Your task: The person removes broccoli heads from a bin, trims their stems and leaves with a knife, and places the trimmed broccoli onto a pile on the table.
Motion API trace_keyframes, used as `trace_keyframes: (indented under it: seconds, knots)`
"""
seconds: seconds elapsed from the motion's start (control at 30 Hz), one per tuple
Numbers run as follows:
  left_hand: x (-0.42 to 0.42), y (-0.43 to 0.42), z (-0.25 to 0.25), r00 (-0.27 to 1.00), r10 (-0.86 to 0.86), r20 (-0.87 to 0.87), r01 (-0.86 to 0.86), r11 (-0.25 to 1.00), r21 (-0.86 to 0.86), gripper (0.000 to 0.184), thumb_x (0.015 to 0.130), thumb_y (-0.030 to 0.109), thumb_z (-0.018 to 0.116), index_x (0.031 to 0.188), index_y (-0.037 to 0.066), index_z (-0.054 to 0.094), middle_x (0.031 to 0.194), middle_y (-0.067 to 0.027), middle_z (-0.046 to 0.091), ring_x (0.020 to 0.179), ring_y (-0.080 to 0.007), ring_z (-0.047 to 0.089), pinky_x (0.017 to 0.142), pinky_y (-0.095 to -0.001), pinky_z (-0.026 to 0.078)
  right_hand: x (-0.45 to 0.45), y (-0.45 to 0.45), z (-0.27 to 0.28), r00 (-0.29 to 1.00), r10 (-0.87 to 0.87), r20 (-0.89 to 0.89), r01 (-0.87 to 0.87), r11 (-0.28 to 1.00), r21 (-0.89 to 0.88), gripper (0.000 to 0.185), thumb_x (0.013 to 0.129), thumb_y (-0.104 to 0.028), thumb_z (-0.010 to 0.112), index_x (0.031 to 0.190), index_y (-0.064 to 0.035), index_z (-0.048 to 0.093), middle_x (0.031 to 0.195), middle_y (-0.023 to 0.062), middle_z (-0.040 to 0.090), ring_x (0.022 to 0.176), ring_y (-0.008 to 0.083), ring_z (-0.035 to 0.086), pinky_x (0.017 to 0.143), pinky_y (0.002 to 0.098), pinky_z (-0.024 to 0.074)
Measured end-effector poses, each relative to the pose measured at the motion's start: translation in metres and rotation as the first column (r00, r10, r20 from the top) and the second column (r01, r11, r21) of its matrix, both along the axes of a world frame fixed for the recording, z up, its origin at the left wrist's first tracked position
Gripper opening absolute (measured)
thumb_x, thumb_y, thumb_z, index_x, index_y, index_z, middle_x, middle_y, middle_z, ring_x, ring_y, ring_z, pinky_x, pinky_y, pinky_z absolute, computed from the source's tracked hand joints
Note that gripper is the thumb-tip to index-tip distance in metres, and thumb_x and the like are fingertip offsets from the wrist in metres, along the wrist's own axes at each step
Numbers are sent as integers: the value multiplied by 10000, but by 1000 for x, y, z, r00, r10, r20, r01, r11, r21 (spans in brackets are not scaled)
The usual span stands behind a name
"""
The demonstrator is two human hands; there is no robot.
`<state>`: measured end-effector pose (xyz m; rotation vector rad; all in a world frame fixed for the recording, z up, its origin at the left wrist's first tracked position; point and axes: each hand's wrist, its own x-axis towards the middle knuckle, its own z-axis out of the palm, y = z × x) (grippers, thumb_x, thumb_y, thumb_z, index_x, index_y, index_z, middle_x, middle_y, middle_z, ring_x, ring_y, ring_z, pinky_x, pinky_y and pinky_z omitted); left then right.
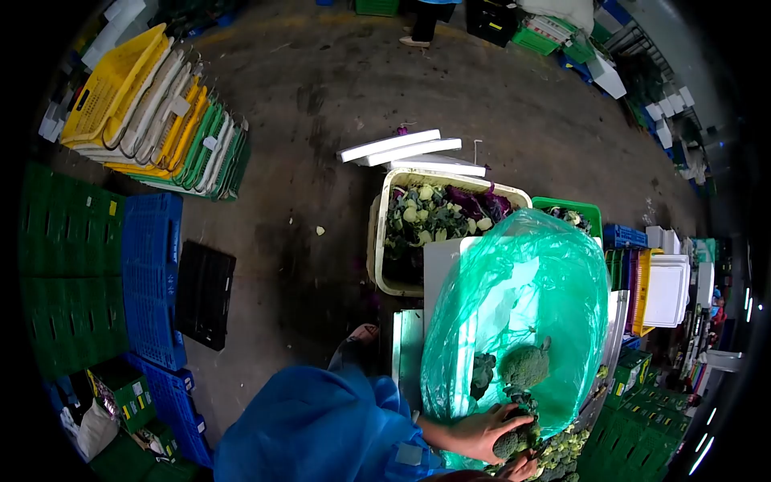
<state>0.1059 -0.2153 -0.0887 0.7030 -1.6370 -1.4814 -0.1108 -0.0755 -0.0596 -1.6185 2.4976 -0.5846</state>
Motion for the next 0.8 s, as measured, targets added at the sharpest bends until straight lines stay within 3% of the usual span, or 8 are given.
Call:
trace_keyframes:
  seconds: [0.03,0.23,0.37,0.57,0.6,0.67,0.73,0.8]
  knots:
    - [2,-3,-2,1000,-2,-13,2,1000,-8,1020,675,339,813,1509,167,250,1394,-351,352,1171,-523,505,807,-469,561,2,-3,2,997,8,80,-4,999,-52,504,966,-498,500,853,-15,587,651,86,487,583,222,425,554,382,324]
    - [8,-20,5,997,-47,-63,54,991,119,1019,685,303,818,1511,153,240,1395,-350,334,1185,-525,479,843,-472,544,8,-24,3,995,-74,66,79,994,-77,459,977,-420,481,838,7,578,640,89,484,586,206,426,555,376,343]
    - [3,-18,0,997,56,-56,-52,997,62,1028,677,331,828,1509,155,251,1386,-346,345,1223,-515,457,886,-487,536,4,-28,-2,991,-111,69,118,989,-94,432,985,-367,468,827,22,572,633,92,481,588,196,426,555,372,356]
    - [-2,-21,-6,999,-28,-43,33,991,131,1031,657,309,832,1505,161,264,1407,-334,321,1277,-525,393,942,-521,499,-12,-28,-15,983,-156,97,170,972,-164,396,996,-288,449,812,44,562,622,96,478,591,181,426,556,367,375]
    - [0,-25,0,1000,15,-18,-13,994,106,926,702,306,808,1468,122,322,1366,-312,389,1241,-491,453,939,-490,505,-12,-27,-10,984,-179,-11,177,979,-103,397,1012,-290,440,831,33,581,629,77,468,595,176,429,548,353,352]
    - [3,-28,5,1000,-8,-28,11,993,117,934,680,298,821,1457,111,337,1367,-307,385,1228,-493,461,943,-490,503,18,-35,2,981,-151,120,171,968,-181,404,1010,-322,474,988,38,657,801,106,530,743,189,511,652,330,400]
    - [6,-30,2,998,-6,-57,10,997,72,945,668,299,831,1454,117,340,1366,-303,385,1227,-490,463,948,-490,501,4,-32,-13,971,-87,-224,39,977,-211,579,978,-430,379,994,45,708,693,153,629,621,261,616,561,371,445]
    - [6,-28,3,999,22,-39,-22,1000,23,959,656,303,844,1451,118,339,1355,-296,396,1220,-483,470,963,-492,486,26,-44,0,981,-45,-187,6,979,-203,521,974,-400,416,999,29,710,692,138,635,590,247,609,562,371,451]
